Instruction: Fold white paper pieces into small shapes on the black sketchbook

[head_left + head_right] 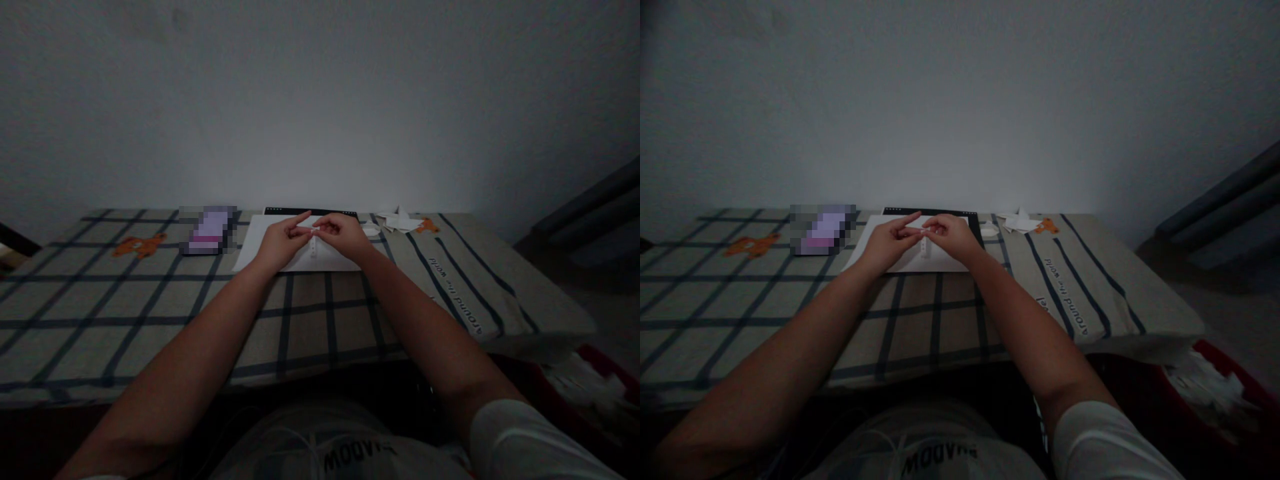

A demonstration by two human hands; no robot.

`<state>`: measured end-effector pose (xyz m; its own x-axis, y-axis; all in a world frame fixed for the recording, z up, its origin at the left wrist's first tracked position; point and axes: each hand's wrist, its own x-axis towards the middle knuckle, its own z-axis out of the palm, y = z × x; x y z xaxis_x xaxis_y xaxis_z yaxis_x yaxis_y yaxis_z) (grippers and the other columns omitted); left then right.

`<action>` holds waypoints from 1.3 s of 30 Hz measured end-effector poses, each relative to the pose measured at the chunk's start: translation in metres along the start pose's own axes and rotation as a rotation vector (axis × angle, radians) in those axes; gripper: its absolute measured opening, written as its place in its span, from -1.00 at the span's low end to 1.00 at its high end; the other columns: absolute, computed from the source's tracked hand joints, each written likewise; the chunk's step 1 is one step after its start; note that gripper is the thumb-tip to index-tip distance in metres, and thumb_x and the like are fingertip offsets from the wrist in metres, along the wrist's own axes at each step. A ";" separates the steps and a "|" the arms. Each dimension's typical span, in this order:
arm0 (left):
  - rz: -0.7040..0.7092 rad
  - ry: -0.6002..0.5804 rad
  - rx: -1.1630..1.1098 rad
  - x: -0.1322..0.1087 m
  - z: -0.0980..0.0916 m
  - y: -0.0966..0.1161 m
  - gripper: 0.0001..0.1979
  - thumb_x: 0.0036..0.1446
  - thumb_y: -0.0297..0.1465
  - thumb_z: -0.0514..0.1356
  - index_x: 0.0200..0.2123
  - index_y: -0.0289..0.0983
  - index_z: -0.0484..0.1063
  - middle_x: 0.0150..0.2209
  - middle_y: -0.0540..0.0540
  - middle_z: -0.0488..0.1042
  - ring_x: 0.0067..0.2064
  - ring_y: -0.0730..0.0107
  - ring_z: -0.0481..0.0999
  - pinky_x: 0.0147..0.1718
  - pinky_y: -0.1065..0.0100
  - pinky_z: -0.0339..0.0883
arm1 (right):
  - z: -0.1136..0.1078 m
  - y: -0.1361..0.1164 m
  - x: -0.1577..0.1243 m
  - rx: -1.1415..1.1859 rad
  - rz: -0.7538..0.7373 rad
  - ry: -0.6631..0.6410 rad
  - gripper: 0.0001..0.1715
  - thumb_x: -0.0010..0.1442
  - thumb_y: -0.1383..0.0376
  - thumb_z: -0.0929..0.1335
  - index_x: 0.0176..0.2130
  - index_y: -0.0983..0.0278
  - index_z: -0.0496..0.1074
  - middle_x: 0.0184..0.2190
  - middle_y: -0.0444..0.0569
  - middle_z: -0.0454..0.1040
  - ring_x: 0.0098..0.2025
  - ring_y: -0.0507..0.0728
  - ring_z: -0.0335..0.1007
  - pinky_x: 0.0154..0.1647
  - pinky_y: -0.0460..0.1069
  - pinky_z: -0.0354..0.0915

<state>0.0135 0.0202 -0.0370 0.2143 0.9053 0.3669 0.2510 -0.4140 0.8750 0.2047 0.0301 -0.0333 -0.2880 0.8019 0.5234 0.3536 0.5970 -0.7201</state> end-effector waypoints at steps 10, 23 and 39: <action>-0.050 -0.022 -0.031 0.001 0.001 -0.004 -0.32 0.06 -0.28 0.37 0.26 -0.32 0.41 -0.07 -0.21 0.66 -0.08 0.23 0.64 0.03 0.17 0.44 | -0.003 0.000 0.002 0.006 0.060 0.042 -0.88 0.11 0.24 0.46 -0.36 0.26 0.59 -0.37 -0.04 0.60 -0.31 0.09 0.45 -0.23 0.01 0.34; -0.211 -0.160 -0.031 -0.001 -0.001 -0.001 -0.61 -0.06 -0.09 0.43 -0.28 -0.28 0.67 -0.35 -0.16 0.65 -0.38 0.31 0.55 -0.33 0.28 0.40 | -0.010 0.006 0.007 0.234 0.319 0.208 -0.81 0.05 0.19 0.48 -0.33 0.26 0.62 -0.36 0.00 0.62 -0.36 0.08 0.42 -0.28 0.02 0.36; -0.336 -0.187 -0.147 -0.001 0.000 0.003 -0.77 -0.11 -0.21 0.43 -0.47 -0.25 0.63 -0.45 -0.13 0.62 -0.47 0.41 0.45 -0.43 0.34 0.34 | -0.010 0.011 0.008 0.276 0.279 0.175 -0.77 0.04 0.17 0.49 -0.31 0.26 0.61 -0.37 -0.03 0.60 -0.36 0.07 0.43 -0.23 0.02 0.35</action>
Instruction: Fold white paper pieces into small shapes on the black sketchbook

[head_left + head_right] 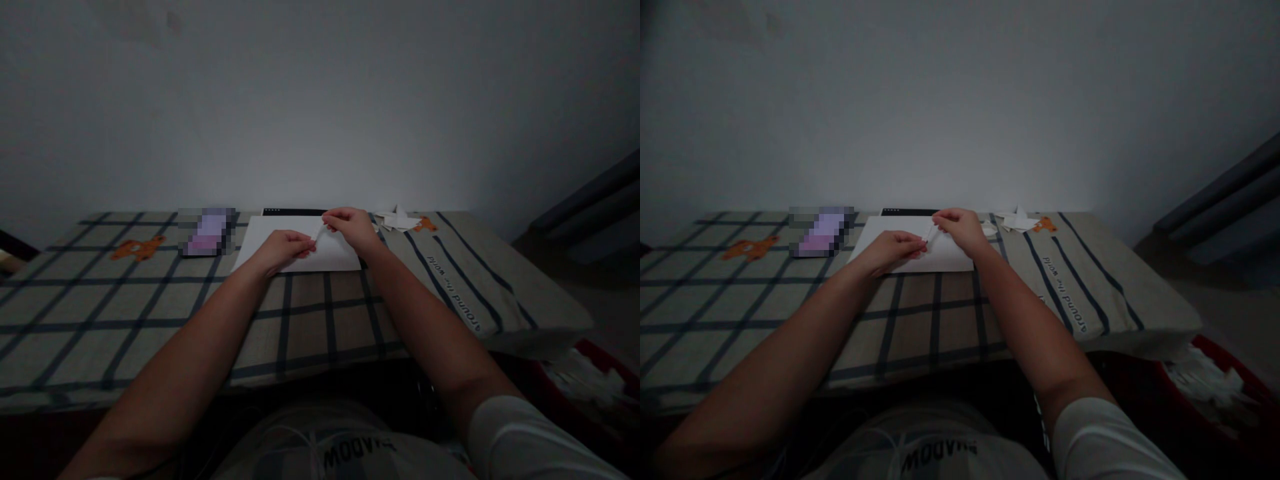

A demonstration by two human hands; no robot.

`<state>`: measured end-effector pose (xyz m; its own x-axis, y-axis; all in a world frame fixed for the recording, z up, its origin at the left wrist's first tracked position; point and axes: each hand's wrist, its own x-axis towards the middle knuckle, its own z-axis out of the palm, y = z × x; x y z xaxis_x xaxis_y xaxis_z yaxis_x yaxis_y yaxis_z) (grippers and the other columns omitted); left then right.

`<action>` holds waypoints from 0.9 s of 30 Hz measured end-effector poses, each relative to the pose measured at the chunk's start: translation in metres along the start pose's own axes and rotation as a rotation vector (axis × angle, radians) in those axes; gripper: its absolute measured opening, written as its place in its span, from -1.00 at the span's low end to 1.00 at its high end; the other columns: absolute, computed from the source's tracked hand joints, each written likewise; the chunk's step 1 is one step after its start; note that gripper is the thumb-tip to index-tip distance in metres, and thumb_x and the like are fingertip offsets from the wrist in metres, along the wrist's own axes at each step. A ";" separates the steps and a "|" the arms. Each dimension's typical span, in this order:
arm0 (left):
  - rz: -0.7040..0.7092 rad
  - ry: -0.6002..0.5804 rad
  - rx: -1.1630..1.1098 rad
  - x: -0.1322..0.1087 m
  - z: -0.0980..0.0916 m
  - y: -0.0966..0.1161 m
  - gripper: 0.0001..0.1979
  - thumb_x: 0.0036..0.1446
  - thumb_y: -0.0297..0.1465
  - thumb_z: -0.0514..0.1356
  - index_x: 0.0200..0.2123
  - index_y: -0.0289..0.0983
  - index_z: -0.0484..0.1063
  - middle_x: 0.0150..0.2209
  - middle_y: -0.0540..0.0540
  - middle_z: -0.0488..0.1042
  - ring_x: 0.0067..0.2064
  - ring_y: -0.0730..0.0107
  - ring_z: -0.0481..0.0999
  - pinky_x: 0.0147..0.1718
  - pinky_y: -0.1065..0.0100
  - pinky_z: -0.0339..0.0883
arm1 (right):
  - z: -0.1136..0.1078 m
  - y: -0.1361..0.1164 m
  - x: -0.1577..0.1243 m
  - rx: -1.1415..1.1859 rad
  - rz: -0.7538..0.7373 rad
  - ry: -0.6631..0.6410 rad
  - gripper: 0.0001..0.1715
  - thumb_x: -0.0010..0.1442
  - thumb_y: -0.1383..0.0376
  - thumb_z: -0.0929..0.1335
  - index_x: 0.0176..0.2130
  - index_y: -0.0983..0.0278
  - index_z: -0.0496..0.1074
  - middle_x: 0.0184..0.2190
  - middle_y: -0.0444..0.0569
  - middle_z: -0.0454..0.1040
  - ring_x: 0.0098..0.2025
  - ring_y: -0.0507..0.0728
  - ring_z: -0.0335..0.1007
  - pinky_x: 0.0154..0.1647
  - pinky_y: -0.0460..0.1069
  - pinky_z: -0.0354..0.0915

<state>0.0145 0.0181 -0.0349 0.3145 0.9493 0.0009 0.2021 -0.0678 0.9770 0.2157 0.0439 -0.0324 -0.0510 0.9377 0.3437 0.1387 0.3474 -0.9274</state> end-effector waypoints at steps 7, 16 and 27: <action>0.032 0.007 0.009 -0.003 0.000 0.003 -0.76 -0.18 -0.20 0.45 -0.50 -0.24 0.60 -0.42 -0.15 0.63 -0.44 0.38 0.47 -0.41 0.32 0.35 | 0.002 -0.002 -0.002 -0.062 -0.056 -0.004 -0.82 0.07 0.20 0.45 -0.33 0.25 0.58 -0.40 -0.06 0.57 -0.33 0.08 0.43 -0.21 0.02 0.34; 0.026 0.025 0.001 -0.001 0.000 0.003 -0.77 -0.13 -0.21 0.42 -0.50 -0.26 0.60 -0.48 -0.13 0.61 -0.49 0.43 0.45 -0.47 0.37 0.32 | 0.007 0.002 -0.002 -0.053 -0.068 0.027 -0.85 0.06 0.22 0.43 -0.35 0.25 0.52 -0.45 -0.10 0.53 -0.36 0.07 0.42 -0.23 0.01 0.35; 0.339 0.114 0.322 -0.001 -0.001 0.000 -0.66 0.10 -0.27 0.28 -0.07 -0.26 0.64 -0.15 -0.16 0.68 -0.19 0.26 0.62 -0.17 0.27 0.47 | -0.002 0.008 0.006 0.082 0.069 0.059 -0.76 0.05 0.15 0.48 -0.34 0.25 0.49 -0.42 -0.09 0.52 -0.35 0.04 0.44 -0.18 0.01 0.42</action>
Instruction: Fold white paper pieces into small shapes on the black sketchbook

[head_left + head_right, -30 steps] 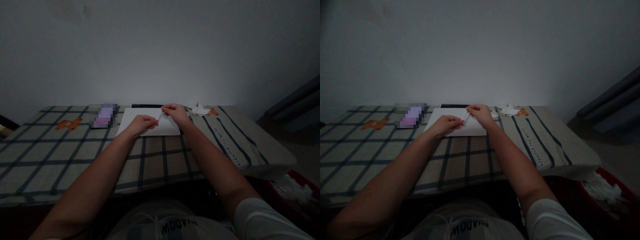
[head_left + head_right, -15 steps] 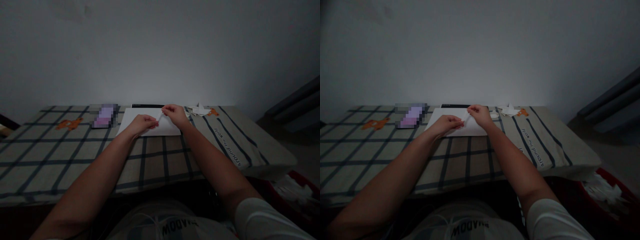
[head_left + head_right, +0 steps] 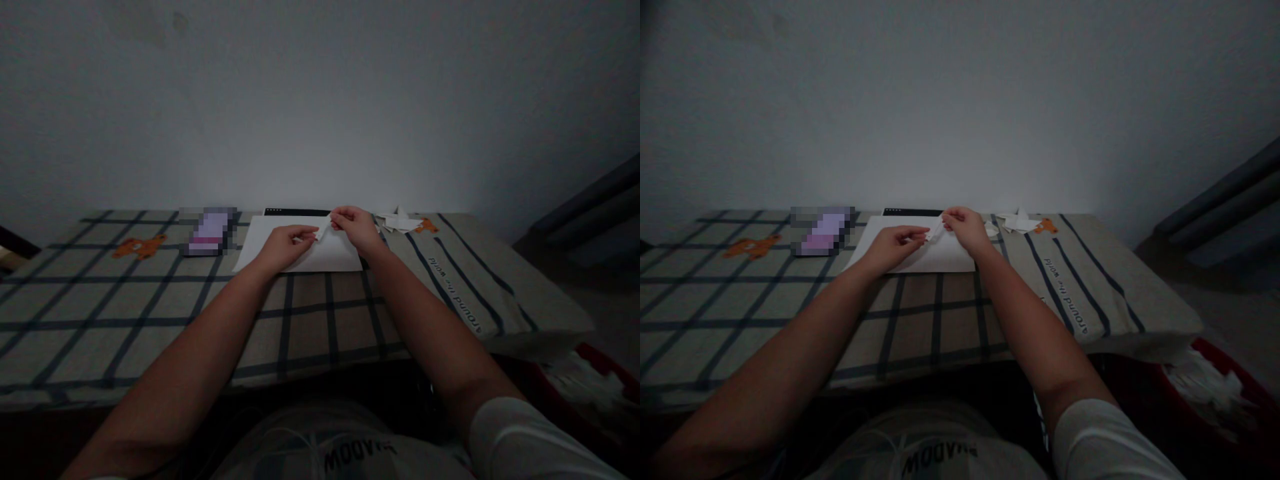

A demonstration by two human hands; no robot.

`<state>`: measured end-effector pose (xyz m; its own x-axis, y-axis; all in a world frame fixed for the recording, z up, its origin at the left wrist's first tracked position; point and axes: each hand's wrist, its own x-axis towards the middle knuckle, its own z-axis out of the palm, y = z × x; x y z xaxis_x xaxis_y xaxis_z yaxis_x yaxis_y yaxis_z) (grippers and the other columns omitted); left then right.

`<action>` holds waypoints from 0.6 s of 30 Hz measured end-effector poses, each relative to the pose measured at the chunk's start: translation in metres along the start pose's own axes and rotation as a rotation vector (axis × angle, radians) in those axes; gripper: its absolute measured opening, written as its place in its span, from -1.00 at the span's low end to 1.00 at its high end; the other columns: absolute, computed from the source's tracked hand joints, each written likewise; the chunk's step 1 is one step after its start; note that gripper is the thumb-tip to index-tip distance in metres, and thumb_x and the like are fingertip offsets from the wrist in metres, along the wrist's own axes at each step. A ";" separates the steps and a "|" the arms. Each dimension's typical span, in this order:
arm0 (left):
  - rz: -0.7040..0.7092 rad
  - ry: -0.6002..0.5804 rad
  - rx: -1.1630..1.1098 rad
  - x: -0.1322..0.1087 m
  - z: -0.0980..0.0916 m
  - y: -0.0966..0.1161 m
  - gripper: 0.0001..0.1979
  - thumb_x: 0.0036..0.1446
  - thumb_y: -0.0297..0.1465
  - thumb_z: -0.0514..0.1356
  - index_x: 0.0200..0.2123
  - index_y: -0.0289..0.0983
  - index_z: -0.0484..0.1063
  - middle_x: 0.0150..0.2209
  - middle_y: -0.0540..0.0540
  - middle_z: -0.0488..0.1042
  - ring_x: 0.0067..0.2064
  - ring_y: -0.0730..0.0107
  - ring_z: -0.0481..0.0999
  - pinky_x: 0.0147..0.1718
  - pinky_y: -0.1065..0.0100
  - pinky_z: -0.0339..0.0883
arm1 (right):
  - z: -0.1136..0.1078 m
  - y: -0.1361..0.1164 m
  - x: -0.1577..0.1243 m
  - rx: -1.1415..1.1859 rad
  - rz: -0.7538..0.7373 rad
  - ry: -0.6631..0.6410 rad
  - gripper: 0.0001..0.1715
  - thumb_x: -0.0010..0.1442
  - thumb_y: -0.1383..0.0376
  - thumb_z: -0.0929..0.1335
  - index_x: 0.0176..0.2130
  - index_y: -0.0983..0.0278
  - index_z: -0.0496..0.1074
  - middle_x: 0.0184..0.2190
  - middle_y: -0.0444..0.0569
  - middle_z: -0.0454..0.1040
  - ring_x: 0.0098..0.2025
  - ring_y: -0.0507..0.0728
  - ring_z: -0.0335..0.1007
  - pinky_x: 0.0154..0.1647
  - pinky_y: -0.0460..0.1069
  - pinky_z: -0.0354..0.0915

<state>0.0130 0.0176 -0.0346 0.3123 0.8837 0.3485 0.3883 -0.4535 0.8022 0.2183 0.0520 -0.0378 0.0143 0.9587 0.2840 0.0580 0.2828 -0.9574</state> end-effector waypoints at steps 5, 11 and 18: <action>0.230 0.057 0.273 -0.001 -0.004 -0.002 -0.62 0.20 -0.35 0.24 0.09 -0.21 0.56 -0.11 -0.15 0.64 -0.14 0.28 0.58 -0.12 0.27 0.44 | -0.001 0.002 0.001 0.043 0.009 -0.020 -0.76 0.05 0.16 0.48 -0.32 0.26 0.50 -0.40 -0.07 0.54 -0.35 0.05 0.46 -0.18 0.02 0.41; 0.386 0.021 0.369 -0.002 -0.006 -0.001 -0.79 0.25 -0.38 0.23 -0.07 -0.18 0.59 -0.10 -0.13 0.62 -0.07 0.25 0.55 -0.03 0.23 0.38 | 0.001 -0.001 -0.003 0.025 0.005 -0.082 -0.81 0.06 0.19 0.47 -0.35 0.26 0.51 -0.41 -0.06 0.56 -0.35 0.05 0.46 -0.18 0.02 0.42; 0.503 0.011 0.370 -0.002 -0.006 -0.002 -0.83 0.29 -0.32 0.21 -0.21 -0.21 0.61 -0.19 -0.16 0.64 -0.05 0.20 0.56 0.03 0.17 0.36 | 0.002 -0.001 -0.005 -0.019 -0.007 -0.101 -0.81 0.05 0.20 0.47 -0.34 0.27 0.56 -0.42 -0.06 0.56 -0.35 0.06 0.45 -0.21 0.01 0.38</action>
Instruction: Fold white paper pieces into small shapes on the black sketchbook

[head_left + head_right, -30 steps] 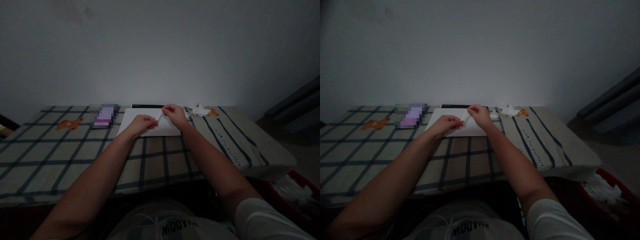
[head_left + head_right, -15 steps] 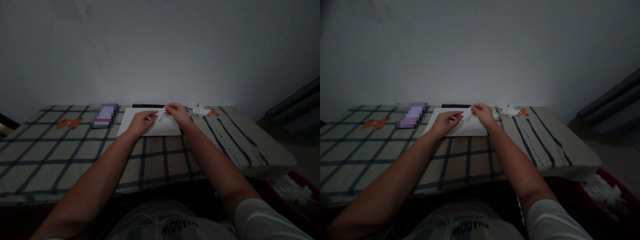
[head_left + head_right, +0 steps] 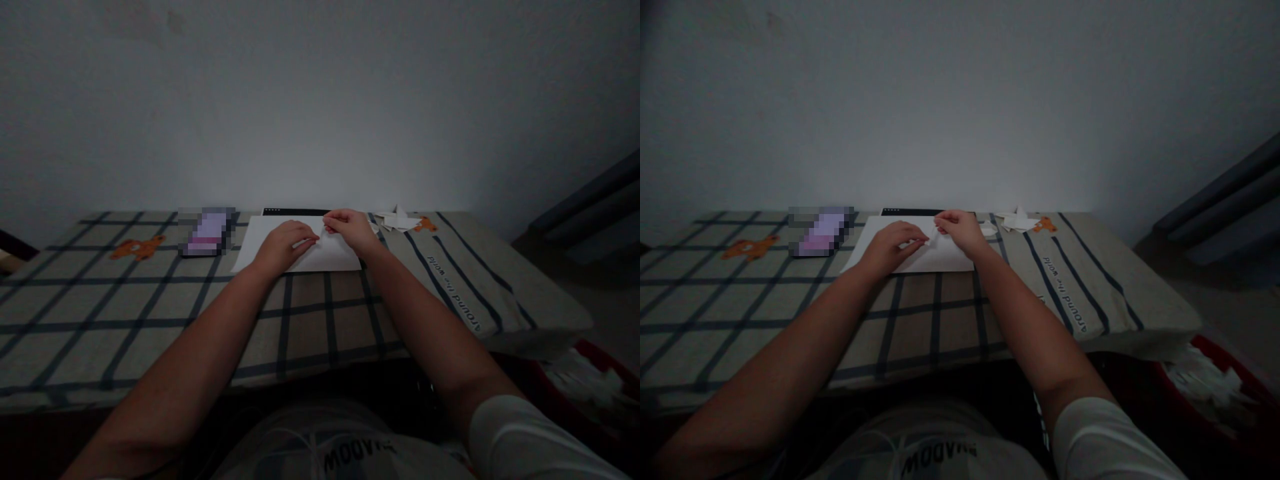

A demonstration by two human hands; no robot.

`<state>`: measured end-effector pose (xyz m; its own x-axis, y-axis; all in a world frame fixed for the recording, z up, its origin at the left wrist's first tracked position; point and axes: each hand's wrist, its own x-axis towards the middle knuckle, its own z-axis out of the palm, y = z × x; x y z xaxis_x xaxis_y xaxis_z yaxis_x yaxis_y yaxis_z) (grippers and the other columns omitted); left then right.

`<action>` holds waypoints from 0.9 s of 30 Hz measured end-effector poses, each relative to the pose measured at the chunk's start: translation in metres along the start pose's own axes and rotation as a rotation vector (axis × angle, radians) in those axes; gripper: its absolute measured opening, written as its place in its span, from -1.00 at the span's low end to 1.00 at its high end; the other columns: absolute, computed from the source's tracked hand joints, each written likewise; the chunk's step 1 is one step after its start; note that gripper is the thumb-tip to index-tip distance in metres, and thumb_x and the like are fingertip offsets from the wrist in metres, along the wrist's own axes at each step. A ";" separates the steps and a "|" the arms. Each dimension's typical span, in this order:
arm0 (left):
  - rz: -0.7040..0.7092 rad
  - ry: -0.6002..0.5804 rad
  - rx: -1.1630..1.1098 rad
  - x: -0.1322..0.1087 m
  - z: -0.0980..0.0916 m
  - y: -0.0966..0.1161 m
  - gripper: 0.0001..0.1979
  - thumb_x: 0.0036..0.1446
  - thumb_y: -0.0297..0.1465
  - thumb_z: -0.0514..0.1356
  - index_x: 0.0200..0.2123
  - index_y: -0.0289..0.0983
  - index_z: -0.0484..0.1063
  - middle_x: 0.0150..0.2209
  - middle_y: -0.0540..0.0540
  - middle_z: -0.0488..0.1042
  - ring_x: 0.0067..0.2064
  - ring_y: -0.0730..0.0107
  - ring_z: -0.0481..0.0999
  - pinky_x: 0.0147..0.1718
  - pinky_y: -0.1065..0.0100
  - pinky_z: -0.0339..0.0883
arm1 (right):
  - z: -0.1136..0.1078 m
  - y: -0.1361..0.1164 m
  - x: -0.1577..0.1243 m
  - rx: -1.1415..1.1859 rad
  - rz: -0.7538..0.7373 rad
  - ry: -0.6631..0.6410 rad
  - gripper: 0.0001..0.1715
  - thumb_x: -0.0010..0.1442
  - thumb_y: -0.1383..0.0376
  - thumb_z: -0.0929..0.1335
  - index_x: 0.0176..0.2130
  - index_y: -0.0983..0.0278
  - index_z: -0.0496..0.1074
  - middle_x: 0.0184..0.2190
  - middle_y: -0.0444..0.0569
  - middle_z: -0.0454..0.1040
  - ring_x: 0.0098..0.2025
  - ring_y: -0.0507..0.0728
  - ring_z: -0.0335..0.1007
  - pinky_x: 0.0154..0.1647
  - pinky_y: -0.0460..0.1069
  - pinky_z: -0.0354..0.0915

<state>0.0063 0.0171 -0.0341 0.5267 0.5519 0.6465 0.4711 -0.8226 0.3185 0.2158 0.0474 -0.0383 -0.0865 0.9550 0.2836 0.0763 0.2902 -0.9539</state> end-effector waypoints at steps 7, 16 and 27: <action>-0.048 0.091 0.011 -0.001 0.003 -0.001 -0.82 0.29 -0.29 0.22 -0.22 -0.21 0.62 -0.18 -0.14 0.65 -0.14 0.26 0.59 -0.14 0.26 0.46 | 0.001 -0.002 -0.003 -0.060 -0.044 -0.016 -0.74 -0.02 0.15 0.51 -0.33 0.27 0.62 -0.43 -0.06 0.58 -0.37 0.06 0.40 -0.24 0.01 0.32; -0.188 0.187 -0.008 -0.001 0.006 -0.003 -0.84 0.23 -0.29 0.29 -0.23 -0.21 0.66 -0.28 -0.09 0.67 -0.39 0.40 0.52 -0.36 0.37 0.37 | 0.004 -0.005 -0.006 -0.031 -0.029 -0.150 -0.72 0.00 0.14 0.53 -0.30 0.27 0.64 -0.40 -0.05 0.58 -0.32 0.07 0.41 -0.19 0.02 0.32; -0.269 0.187 0.013 0.000 0.003 0.001 -0.84 0.21 -0.30 0.30 -0.20 -0.19 0.67 -0.31 -0.09 0.66 -0.39 0.40 0.49 -0.37 0.37 0.32 | 0.003 -0.010 -0.009 -0.015 -0.019 -0.207 -0.71 0.01 0.13 0.51 -0.31 0.27 0.64 -0.37 -0.04 0.59 -0.30 0.07 0.42 -0.17 0.02 0.33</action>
<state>0.0087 0.0162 -0.0356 0.2430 0.7137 0.6569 0.5851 -0.6480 0.4876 0.2127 0.0362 -0.0318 -0.2906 0.9169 0.2736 0.0871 0.3101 -0.9467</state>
